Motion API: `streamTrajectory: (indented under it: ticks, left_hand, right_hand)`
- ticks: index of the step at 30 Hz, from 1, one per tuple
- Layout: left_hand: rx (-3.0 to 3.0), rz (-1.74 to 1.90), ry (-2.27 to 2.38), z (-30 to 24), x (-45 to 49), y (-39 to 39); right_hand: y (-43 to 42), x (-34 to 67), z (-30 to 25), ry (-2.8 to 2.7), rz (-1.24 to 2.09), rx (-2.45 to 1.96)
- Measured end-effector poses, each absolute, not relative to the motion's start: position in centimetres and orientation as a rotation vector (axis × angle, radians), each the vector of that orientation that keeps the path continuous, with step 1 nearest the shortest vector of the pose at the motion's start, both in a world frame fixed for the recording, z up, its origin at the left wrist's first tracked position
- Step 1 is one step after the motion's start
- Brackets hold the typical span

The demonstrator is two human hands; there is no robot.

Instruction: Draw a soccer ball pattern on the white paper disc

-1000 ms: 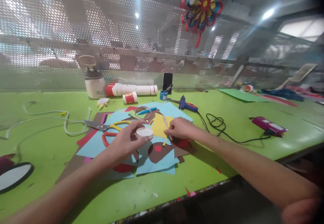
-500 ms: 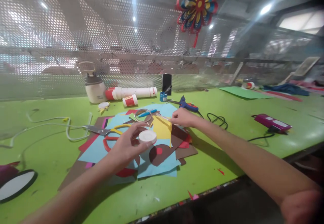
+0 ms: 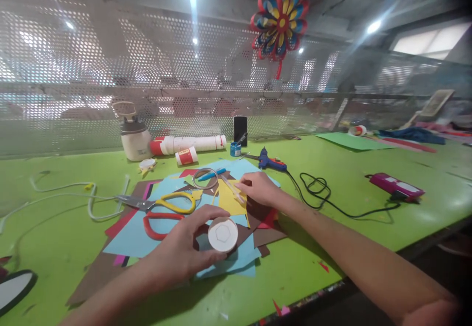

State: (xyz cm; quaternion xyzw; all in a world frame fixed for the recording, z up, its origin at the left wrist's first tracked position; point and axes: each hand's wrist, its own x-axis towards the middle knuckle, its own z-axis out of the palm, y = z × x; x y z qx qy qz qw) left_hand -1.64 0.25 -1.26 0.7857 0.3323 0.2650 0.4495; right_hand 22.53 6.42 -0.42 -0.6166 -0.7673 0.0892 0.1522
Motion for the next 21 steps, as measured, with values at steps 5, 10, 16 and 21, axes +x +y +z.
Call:
streamTrajectory:
  ticks: [5,10,16,21]
  left_hand:
    - [2.018,0.619,0.857,-1.5,-1.6,0.4]
    - [1.961,0.663,0.847,-2.0,-1.8,0.5]
    - [1.745,0.673,0.795,-2.0,-1.9,0.5]
    - [1.684,0.715,0.778,-1.5,-1.8,0.4]
  right_hand:
    - [5.9,23.1,-0.5,-2.245,0.326,-1.585]
    - [4.9,22.4,-0.3,-2.276,0.441,-1.438]
    - [5.4,23.1,-0.4,-2.192,0.422,-1.39]
    - [7.0,24.8,-0.4,-2.052,0.42,-1.423]
